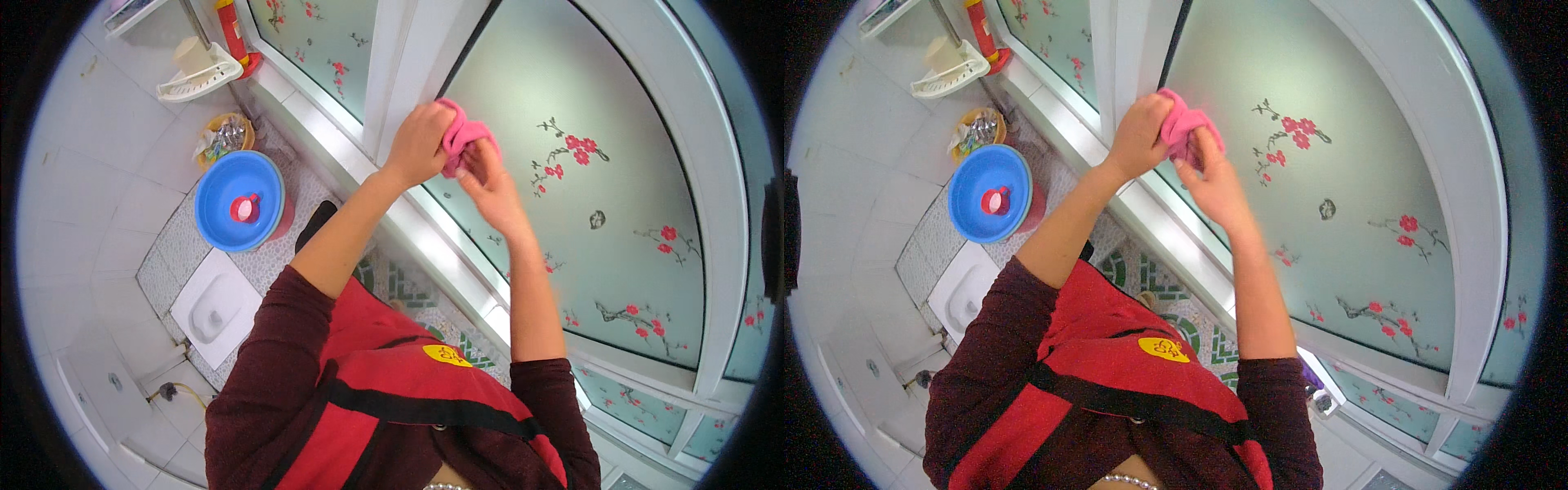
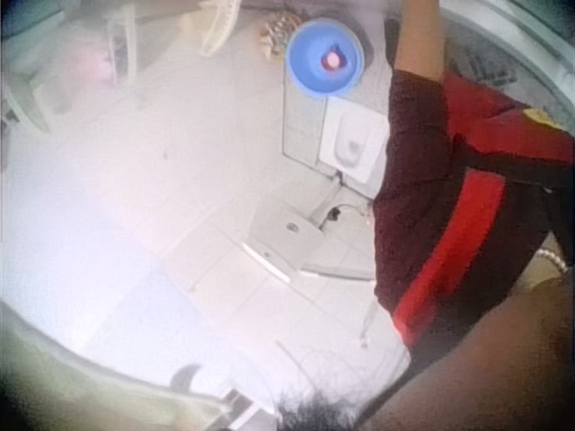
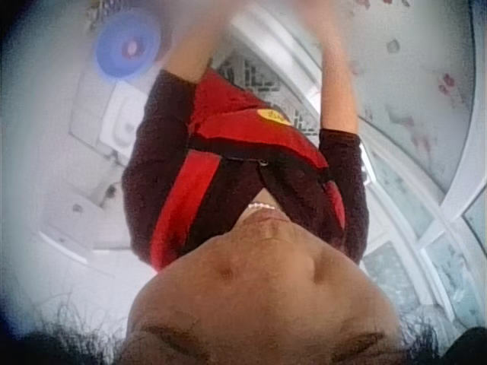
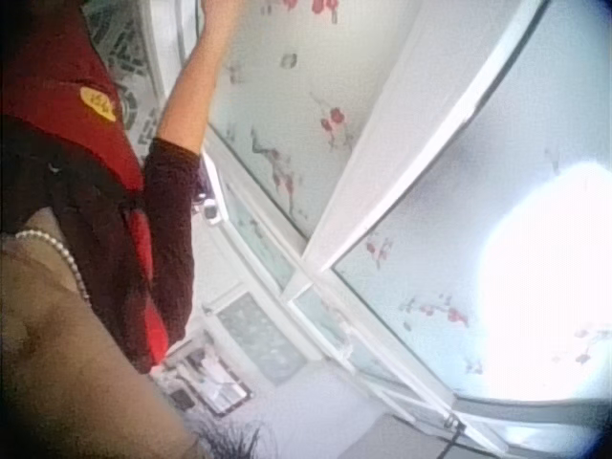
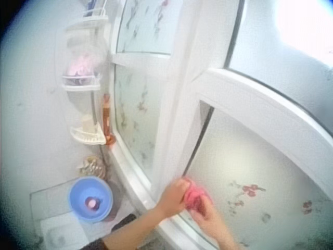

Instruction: The person wipes a white door and a frosted glass window with a pink cloth. The person uses both hands to wipe the surfaces in a systematic manner, covering the door and window frames and glass panels.

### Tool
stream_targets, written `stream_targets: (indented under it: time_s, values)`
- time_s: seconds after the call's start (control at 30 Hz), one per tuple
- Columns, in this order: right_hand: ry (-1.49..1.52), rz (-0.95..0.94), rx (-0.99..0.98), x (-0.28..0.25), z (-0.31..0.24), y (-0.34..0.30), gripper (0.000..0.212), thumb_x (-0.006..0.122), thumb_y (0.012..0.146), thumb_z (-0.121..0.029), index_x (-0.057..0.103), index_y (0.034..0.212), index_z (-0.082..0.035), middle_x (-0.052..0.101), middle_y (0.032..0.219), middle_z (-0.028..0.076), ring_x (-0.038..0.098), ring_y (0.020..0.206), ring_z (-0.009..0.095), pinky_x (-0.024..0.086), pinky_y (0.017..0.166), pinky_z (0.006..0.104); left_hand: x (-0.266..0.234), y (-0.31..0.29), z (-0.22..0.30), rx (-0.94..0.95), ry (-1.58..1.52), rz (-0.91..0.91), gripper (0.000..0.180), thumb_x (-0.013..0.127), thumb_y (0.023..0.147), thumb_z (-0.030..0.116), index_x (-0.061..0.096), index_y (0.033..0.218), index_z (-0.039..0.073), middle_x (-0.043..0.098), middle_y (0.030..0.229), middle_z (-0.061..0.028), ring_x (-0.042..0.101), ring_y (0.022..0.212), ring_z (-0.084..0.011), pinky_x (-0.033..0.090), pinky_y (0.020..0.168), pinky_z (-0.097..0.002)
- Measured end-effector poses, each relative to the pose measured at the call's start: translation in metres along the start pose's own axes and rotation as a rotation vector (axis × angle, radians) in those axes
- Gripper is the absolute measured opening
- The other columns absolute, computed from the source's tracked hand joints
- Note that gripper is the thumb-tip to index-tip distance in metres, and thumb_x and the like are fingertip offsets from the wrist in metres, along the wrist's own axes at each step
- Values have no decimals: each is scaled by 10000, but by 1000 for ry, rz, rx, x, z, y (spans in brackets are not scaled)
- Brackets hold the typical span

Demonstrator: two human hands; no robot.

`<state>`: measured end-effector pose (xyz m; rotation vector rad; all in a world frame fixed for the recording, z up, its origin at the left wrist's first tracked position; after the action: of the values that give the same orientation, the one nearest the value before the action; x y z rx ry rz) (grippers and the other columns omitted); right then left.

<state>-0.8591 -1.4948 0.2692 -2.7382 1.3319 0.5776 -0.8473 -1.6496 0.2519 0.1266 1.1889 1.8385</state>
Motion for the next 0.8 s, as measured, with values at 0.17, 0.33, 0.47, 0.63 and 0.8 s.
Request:
stream_targets:
  time_s: [0.17, 0.33, 0.47, 0.63, 0.8]
  values:
    - [-235, 57, 53, 32, 63, -5, 555, 629, 850, -78, 364, 1337, -53, 584, 1199, 258, 575, 1118, 404, 478, 912, 433, 10, -33, -13, -3, 186, -127, 283, 616, 750, 71, 526, 1018, 68, 564, 1018, -116, 537, 988, -341, 449, 871, -434]
    - [-347, 36, 71, 49, 109, -9, 546, 633, 834, -102, 386, 1319, -62, 608, 1150, 240, 586, 1061, 422, 479, 872, 466, 29, -78, -43, -153, 240, -262, 336, 628, 737, 52, 527, 1057, 34, 561, 1086, -151, 534, 1042, -357, 440, 898, -443]
    - [-356, -53, 197, 64, 156, -15, 545, 639, 811, -118, 419, 1308, -74, 611, 1136, 243, 588, 1055, 415, 476, 866, 476, 57, -138, -80, -339, 270, -361, 305, 597, 763, 64, 537, 1063, 66, 566, 1054, -110, 521, 1064, -315, 406, 942, -428]
    - [-544, -123, 340, 74, 198, -28, 567, 645, 805, -128, 428, 1328, -92, 618, 1126, 230, 596, 1039, 405, 475, 865, 487, 82, -179, -101, -226, 437, -392, 248, 608, 763, 109, 589, 1009, 77, 568, 1064, -97, 521, 1071, -291, 403, 939, -424]
    - [-940, -116, 229, 84, 200, -41, 517, 624, 809, -121, 467, 1301, -123, 619, 1075, 197, 614, 1006, 368, 491, 858, 467, 86, -200, -101, -208, 425, -545, 291, 637, 736, 133, 594, 1021, 92, 572, 1080, -90, 513, 1117, -289, 398, 954, -443]
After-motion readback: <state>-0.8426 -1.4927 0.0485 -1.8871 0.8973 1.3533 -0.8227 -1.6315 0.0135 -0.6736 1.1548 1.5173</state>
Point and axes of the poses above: each hand's wrist, its own y-axis towards the middle knuckle, its own x-axis out of the palm, z = x × y, the point moved 4 cm from there along y, towards the middle knuckle
